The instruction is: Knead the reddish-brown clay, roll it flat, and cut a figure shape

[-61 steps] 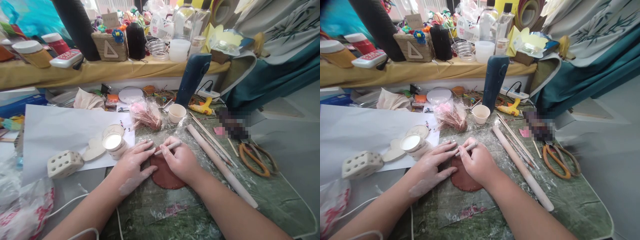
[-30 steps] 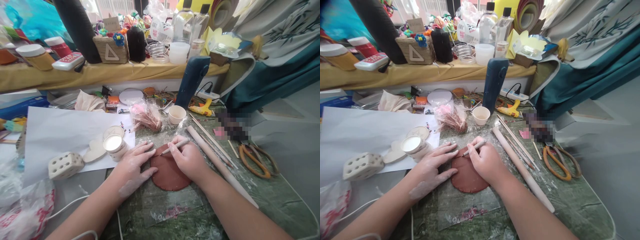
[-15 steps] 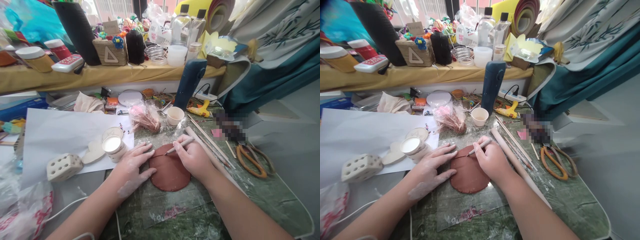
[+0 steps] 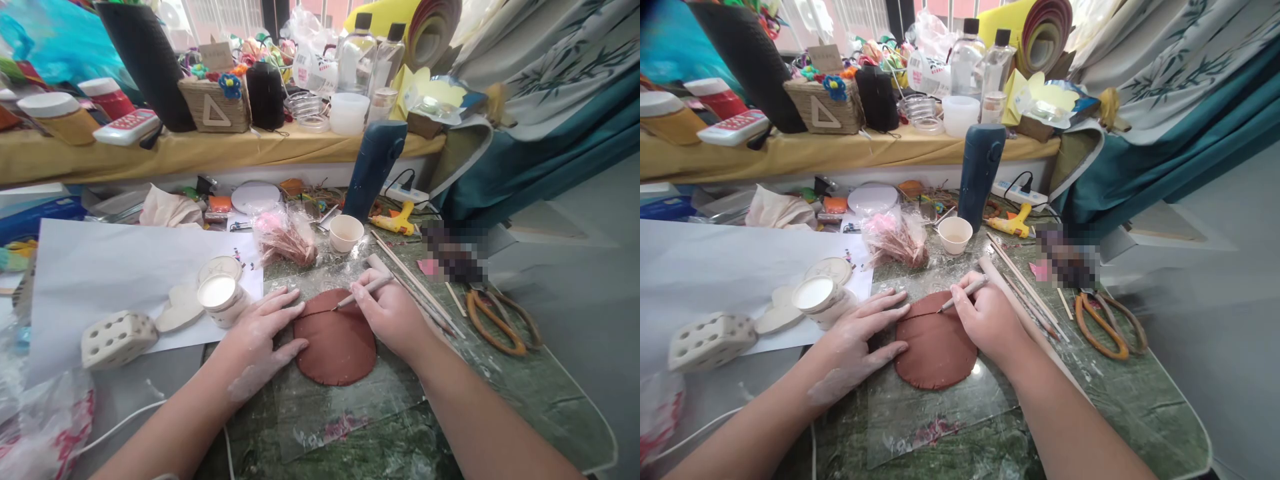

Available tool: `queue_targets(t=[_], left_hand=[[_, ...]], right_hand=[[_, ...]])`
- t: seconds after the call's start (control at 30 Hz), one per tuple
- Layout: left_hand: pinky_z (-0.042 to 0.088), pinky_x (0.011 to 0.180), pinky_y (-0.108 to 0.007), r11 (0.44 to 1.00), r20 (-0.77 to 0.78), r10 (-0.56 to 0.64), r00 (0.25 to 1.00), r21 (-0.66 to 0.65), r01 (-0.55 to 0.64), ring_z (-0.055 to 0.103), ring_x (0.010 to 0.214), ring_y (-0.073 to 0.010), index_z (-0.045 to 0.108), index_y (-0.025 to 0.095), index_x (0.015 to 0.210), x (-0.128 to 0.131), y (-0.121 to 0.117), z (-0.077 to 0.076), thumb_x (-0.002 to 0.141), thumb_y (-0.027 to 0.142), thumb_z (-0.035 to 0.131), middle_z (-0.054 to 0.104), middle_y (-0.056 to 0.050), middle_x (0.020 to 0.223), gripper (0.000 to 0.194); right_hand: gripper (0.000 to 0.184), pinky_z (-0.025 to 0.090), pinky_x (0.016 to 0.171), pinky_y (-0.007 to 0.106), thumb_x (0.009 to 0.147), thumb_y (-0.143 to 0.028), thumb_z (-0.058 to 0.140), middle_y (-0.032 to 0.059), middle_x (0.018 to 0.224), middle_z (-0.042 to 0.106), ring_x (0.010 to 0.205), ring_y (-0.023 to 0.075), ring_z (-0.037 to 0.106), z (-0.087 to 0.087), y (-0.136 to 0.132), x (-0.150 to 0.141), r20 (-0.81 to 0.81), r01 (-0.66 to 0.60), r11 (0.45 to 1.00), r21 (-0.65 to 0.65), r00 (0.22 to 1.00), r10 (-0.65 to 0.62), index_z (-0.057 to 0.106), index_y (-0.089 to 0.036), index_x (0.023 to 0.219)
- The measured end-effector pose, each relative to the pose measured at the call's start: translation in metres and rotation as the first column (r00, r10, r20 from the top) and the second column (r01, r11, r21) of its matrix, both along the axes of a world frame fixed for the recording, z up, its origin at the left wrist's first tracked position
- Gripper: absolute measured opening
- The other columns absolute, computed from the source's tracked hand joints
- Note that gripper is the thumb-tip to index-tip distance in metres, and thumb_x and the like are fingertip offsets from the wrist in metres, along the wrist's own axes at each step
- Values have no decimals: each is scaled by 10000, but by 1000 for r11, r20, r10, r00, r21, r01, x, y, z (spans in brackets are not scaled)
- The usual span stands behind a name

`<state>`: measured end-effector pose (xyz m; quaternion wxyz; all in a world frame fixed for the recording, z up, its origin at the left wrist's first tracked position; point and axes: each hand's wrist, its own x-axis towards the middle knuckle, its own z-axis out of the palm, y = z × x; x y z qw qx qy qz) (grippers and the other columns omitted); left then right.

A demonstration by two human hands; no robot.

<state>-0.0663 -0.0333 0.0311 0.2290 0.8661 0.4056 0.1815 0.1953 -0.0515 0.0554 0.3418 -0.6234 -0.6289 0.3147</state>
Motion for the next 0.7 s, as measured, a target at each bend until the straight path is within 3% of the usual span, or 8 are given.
queue_targets(t=[0.27, 0.5, 0.7], left_hand=[[417, 1161, -536, 1000, -35, 2, 999, -6, -2, 488, 1399, -310, 659, 267, 1313, 0, 0, 1, 874, 387, 696, 589, -71, 1454, 456], [414, 1164, -533, 1000, -25, -6, 1000, 14, 6, 494, 1394, -310, 654, 268, 1321, 0, 2, 1, 881, 386, 689, 588, -72, 1454, 457], [425, 1155, -533, 999, -23, -8, 1000, 35, 9, 501, 1388, -311, 651, 265, 1323, -1, 2, 0, 885, 386, 680, 591, -73, 1452, 455]], right_hand=[[280, 416, 664, 329, 983, -401, 477, -10, 675, 577, 661, 209, 569, -3, 0, 13, 26, 28, 999, -16, 999, -28, 523, -243, 756], [294, 368, 586, 305, 981, -426, 468, -30, 622, 524, 578, 186, 522, -2, -1, 25, 51, 73, 997, -40, 996, -71, 532, -238, 765], [309, 391, 642, 318, 975, -434, 459, -3, 708, 577, 639, 198, 557, 1, -1, 36, 77, 95, 994, -52, 993, -91, 569, -230, 769]])
